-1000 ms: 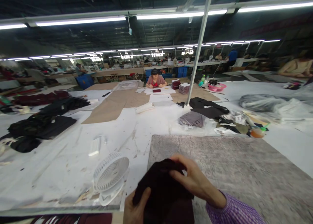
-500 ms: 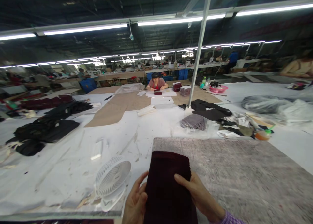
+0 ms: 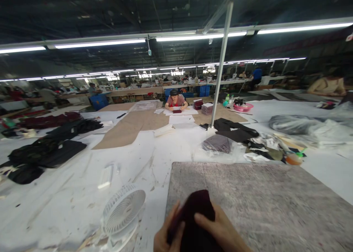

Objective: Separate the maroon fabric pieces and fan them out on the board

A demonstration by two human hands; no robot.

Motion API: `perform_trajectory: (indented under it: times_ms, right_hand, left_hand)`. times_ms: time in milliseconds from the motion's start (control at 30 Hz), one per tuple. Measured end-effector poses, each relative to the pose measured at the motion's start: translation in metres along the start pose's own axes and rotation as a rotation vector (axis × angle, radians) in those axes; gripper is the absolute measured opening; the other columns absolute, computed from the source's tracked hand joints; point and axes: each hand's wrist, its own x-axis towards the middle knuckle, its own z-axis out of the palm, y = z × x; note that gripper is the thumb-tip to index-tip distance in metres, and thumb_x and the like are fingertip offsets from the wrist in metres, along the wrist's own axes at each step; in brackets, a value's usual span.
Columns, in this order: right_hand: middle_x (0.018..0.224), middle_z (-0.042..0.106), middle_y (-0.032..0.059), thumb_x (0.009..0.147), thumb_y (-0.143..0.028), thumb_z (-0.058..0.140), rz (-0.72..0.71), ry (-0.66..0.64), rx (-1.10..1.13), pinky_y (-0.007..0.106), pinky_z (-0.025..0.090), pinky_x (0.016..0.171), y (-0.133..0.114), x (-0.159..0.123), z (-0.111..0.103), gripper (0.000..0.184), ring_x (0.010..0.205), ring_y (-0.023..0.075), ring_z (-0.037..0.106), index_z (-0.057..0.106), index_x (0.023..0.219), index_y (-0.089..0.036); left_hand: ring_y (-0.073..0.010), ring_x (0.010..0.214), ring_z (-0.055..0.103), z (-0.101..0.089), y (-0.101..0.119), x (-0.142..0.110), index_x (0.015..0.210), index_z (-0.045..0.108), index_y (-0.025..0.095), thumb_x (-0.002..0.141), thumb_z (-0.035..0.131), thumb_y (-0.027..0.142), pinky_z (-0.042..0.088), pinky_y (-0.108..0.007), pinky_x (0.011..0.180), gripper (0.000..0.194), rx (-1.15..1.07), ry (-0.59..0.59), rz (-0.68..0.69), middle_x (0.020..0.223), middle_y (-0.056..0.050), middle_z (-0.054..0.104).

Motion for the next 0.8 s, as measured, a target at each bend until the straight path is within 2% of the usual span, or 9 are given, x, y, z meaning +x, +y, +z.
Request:
perform_trajectory:
  times_ms: [100,200,267,400,433,567,700,733,800]
  right_hand:
    - [0.085,0.061,0.0046,0.076,-0.032,0.062,-0.288,-0.006,-0.217,0.031,0.047,0.074,-0.003,-0.001,0.004,0.015,0.078,0.0184,0.058,0.064,0.087,-0.022]
    - [0.081,0.060,0.0027,0.077,-0.034,0.062,-0.122,0.071,-0.034,0.029,0.048,0.064,-0.004,-0.001,0.007,0.021,0.071,0.0168,0.058,0.058,0.094,-0.022]
    - [0.076,0.060,0.0019,0.077,-0.036,0.062,-0.008,0.093,0.043,0.029,0.049,0.064,-0.006,-0.003,0.008,0.020,0.070,0.0178,0.059,0.057,0.090,-0.021]
    - [0.082,0.062,0.0043,0.075,-0.032,0.065,-0.270,0.080,-0.201,0.032,0.048,0.074,-0.014,-0.009,0.010,0.012,0.077,0.0191,0.058,0.063,0.082,-0.022]
    - [0.083,0.063,0.0043,0.075,-0.032,0.066,-0.274,0.085,-0.201,0.031,0.048,0.073,-0.016,-0.009,0.010,0.013,0.077,0.0190,0.059,0.063,0.083,-0.022]
    - [0.071,0.061,0.0020,0.075,-0.039,0.064,-0.008,0.090,-0.032,0.030,0.050,0.064,-0.019,-0.010,0.009,0.020,0.072,0.0196,0.061,0.061,0.084,-0.020]
    - [0.082,0.065,0.0052,0.072,-0.036,0.066,-0.266,0.109,-0.212,0.034,0.050,0.073,-0.013,-0.012,0.012,0.015,0.079,0.0223,0.060,0.065,0.079,-0.023]
    - [0.083,0.065,0.0054,0.072,-0.036,0.066,-0.269,0.117,-0.207,0.034,0.050,0.071,-0.012,-0.013,0.012,0.015,0.078,0.0221,0.061,0.064,0.080,-0.023]
    - [0.076,0.066,0.0045,0.074,-0.038,0.063,-0.126,0.138,-0.097,0.031,0.051,0.061,-0.009,-0.013,0.012,0.019,0.070,0.0207,0.061,0.062,0.081,-0.021]
  left_hand:
    - [-0.0316,0.084,0.068,0.004,0.007,0.000,0.097,0.071,0.016,0.076,0.057,0.051,0.052,-0.045,0.079,0.043,-0.070,-0.052,-0.130,0.085,-0.013,0.074]
    - [-0.0329,0.104,0.060,0.004,0.012,-0.002,0.080,0.076,0.021,0.063,0.068,0.055,0.042,-0.044,0.096,0.039,-0.031,-0.129,0.062,0.095,-0.012,0.073]
    - [-0.0312,0.116,0.053,0.002,0.013,-0.003,0.083,0.075,0.025,0.058,0.072,0.056,0.034,-0.042,0.104,0.039,-0.012,-0.112,0.150,0.105,-0.009,0.071]
    - [-0.0297,0.097,0.065,-0.003,0.009,-0.005,0.105,0.068,0.023,0.076,0.058,0.051,0.047,-0.046,0.090,0.041,-0.046,-0.060,-0.119,0.101,-0.011,0.072]
    - [-0.0300,0.095,0.066,-0.004,0.008,-0.005,0.101,0.070,0.022,0.077,0.056,0.051,0.048,-0.046,0.089,0.040,-0.015,-0.079,-0.110,0.099,-0.012,0.072]
    - [-0.0310,0.116,0.053,-0.004,0.012,-0.005,0.088,0.074,0.024,0.064,0.067,0.057,0.035,-0.041,0.104,0.041,0.093,-0.142,0.169,0.113,-0.010,0.067]
    - [-0.0328,0.103,0.061,-0.001,0.017,-0.007,0.092,0.072,0.016,0.072,0.063,0.051,0.044,-0.045,0.094,0.041,-0.068,-0.049,-0.159,0.094,-0.014,0.072]
    - [-0.0335,0.103,0.061,0.000,0.017,-0.009,0.088,0.072,0.016,0.071,0.063,0.050,0.044,-0.045,0.094,0.039,-0.087,-0.063,-0.167,0.092,-0.015,0.073]
    - [-0.0343,0.112,0.055,0.002,0.015,-0.013,0.083,0.074,0.018,0.066,0.069,0.048,0.036,-0.043,0.101,0.034,-0.052,-0.113,0.007,0.101,-0.015,0.071]
